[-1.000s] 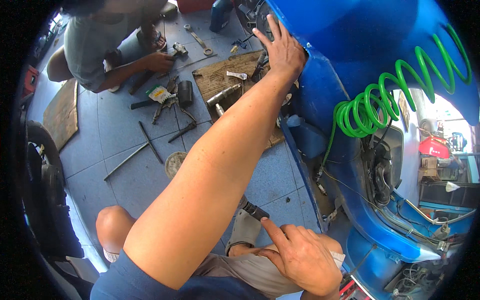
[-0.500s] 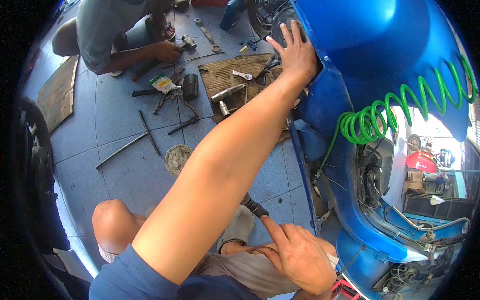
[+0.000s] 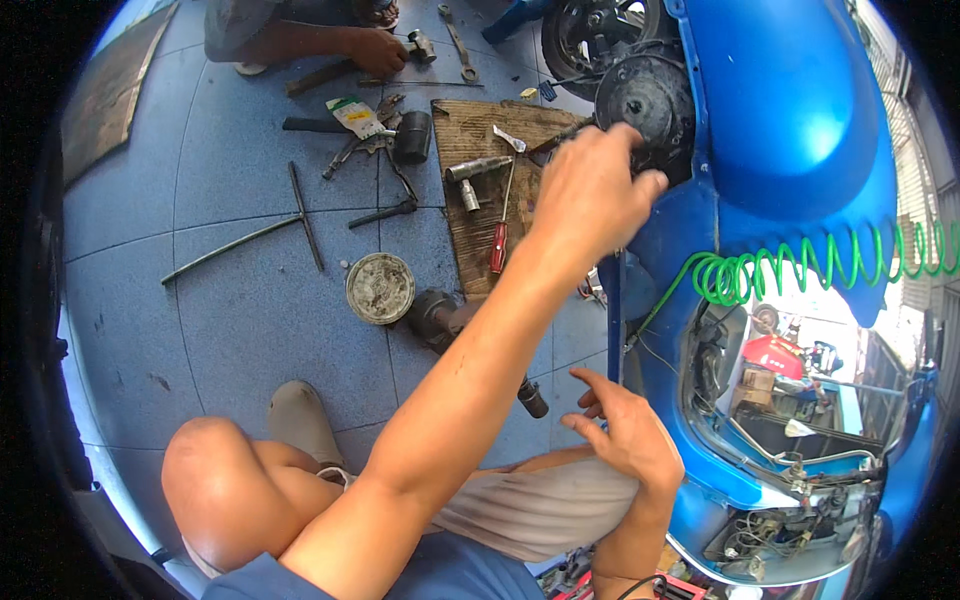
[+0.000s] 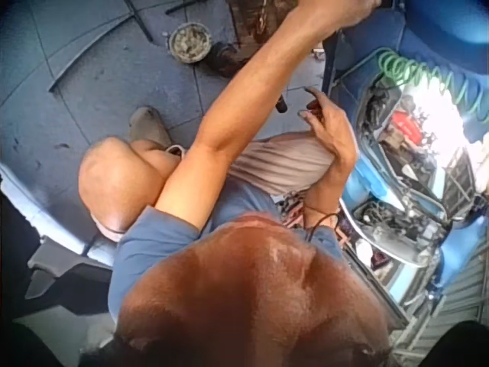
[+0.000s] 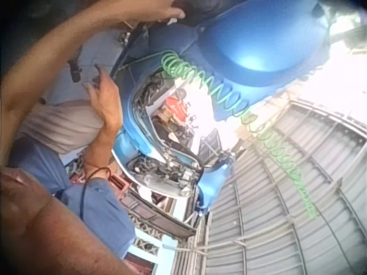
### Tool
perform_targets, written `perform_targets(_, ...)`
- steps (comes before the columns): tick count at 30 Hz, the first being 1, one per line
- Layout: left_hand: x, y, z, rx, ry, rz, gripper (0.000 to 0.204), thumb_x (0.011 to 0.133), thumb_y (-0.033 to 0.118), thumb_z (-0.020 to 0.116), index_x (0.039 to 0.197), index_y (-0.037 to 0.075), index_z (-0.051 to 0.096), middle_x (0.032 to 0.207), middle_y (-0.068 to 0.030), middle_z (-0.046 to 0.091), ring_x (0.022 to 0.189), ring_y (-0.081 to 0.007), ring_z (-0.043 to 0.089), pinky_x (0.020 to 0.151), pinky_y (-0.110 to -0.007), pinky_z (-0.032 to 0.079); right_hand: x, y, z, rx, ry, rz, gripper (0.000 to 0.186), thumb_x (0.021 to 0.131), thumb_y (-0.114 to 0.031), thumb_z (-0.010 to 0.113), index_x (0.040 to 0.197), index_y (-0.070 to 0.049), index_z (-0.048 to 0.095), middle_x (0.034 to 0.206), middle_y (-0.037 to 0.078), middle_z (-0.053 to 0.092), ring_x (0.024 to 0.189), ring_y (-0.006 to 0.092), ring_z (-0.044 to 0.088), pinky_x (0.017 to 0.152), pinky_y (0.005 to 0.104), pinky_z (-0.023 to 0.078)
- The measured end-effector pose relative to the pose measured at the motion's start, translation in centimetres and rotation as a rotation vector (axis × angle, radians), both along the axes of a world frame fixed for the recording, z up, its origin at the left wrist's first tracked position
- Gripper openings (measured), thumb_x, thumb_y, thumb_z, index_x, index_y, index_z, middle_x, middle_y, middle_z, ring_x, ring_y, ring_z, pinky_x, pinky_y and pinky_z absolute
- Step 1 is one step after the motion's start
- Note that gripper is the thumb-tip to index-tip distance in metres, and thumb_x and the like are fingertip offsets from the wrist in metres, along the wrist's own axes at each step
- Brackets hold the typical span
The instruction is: The person fits an engine cover onto a scooter engine, taps it into place with a metal rod and hammer, and touches the installed cover by hand.
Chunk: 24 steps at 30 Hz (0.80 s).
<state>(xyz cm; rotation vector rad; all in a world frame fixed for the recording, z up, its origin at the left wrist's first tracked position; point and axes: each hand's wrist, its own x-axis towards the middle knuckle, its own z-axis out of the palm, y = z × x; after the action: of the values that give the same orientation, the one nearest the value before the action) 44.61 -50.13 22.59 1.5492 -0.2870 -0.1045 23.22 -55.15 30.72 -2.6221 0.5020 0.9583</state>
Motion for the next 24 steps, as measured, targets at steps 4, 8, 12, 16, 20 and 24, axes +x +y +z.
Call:
perform_targets(4,-2.0,2.4,2.9,-0.09,-0.009,-0.187,0.048,0.085,0.033,0.08,0.12,0.001,0.069,0.114,-0.0248,0.068,0.109,-0.0415,0.066,0.096,-0.05,0.052,0.4,-0.4,0.8,-0.121,-0.127,-0.16,0.053,0.089,-0.016,0.075,0.138,-0.002,0.057,0.094,0.016,0.073,0.082,0.0251,0.072,0.079,0.0365,0.057)
perform_targets(8,-3.1,3.2,3.4,-0.11,-0.1,-0.336,0.044,0.084,0.035,0.081,0.108,-0.001,0.071,0.107,-0.0247,0.07,0.104,-0.0427,0.067,0.092,-0.052,0.053,1.6,1.0,0.5,-0.166,-0.206,-0.204,0.049,0.09,-0.013,0.074,0.135,-0.001,0.059,0.094,0.016,0.073,0.082,0.0247,0.072,0.08,0.0374,0.057)
perform_targets(12,-3.7,4.2,4.8,-0.139,-0.164,-0.452,0.04,0.083,0.034,0.081,0.1,0.0,0.071,0.102,-0.0235,0.07,0.103,-0.042,0.067,0.089,-0.055,0.052,2.0,1.7,-0.1,-0.16,-0.103,-0.139,0.05,0.089,-0.013,0.075,0.134,0.002,0.058,0.108,0.022,0.073,0.097,0.0287,0.072,0.089,0.0394,0.056)
perform_targets(16,-5.0,4.4,7.6,-0.173,-0.264,-0.377,0.031,0.081,0.027,0.079,0.096,0.001,0.072,0.097,-0.0188,0.07,0.099,-0.0385,0.066,0.084,-0.054,0.049,-0.7,-3.4,-1.4,-0.051,-0.339,0.06,0.055,0.088,-0.014,0.073,0.14,-0.003,0.057,0.111,0.007,0.068,0.098,0.018,0.064,0.089,0.0339,0.052)
perform_targets(20,-5.8,6.2,8.3,-0.162,-0.354,-0.425,0.015,0.078,0.018,0.074,0.086,0.005,0.075,0.09,-0.0162,0.071,0.097,-0.033,0.066,0.082,-0.051,0.047,1.7,-0.3,-1.8,0.004,-0.37,-0.373,0.043,0.093,-0.013,0.07,0.135,-0.004,0.061,0.104,0.007,0.07,0.094,0.0144,0.066,0.082,0.0312,0.054)
perform_targets(24,-7.5,5.1,10.7,-0.233,-0.366,-0.445,0.011,0.077,0.014,0.072,0.081,0.005,0.077,0.086,-0.0145,0.072,0.099,-0.0311,0.066,0.082,-0.049,0.046,2.0,-0.8,-1.1,-0.242,-0.384,-0.372,0.042,0.093,-0.022,0.075,0.129,-0.004,0.065,0.092,0.007,0.072,0.081,0.0132,0.067,0.075,0.0302,0.054)
